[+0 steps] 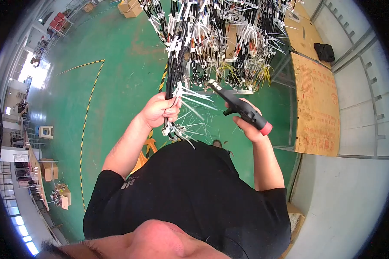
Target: Tighten and trim cable ties on wire harness bundles using a specialized tensioning tool.
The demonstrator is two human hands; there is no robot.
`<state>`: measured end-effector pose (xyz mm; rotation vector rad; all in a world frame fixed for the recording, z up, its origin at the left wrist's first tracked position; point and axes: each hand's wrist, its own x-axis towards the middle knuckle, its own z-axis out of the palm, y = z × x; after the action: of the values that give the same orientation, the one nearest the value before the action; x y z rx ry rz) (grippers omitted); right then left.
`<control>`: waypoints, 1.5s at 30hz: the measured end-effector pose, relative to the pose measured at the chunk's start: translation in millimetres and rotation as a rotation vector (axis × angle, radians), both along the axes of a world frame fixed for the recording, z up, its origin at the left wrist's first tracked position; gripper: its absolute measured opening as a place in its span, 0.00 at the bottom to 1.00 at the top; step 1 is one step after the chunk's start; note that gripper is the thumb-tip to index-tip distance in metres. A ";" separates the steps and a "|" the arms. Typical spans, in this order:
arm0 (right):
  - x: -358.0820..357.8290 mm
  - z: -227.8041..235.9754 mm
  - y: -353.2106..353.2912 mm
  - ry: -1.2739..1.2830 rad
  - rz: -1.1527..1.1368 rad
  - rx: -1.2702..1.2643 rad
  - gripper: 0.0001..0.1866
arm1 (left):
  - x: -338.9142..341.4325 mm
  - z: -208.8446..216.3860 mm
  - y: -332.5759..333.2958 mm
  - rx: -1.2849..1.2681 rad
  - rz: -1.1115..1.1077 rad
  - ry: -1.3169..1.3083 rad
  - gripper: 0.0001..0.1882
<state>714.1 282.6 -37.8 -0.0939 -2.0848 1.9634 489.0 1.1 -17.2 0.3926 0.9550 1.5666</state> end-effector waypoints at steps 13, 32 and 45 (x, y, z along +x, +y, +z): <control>-65.9 19.1 12.4 0.180 0.342 0.299 0.25 | -12.9 23.7 -16.5 0.086 -0.189 -0.095 0.12; -69.6 53.2 3.2 0.124 0.488 0.374 0.20 | 6.4 53.0 -14.0 -0.161 -0.090 0.134 0.19; -79.9 51.9 -7.2 0.365 0.403 0.461 0.15 | -4.6 42.7 -12.1 -0.106 -0.168 0.019 0.30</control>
<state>634.2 275.4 14.2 0.7665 -2.3529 1.4707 484.4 -11.0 25.5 0.4028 0.9891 1.3561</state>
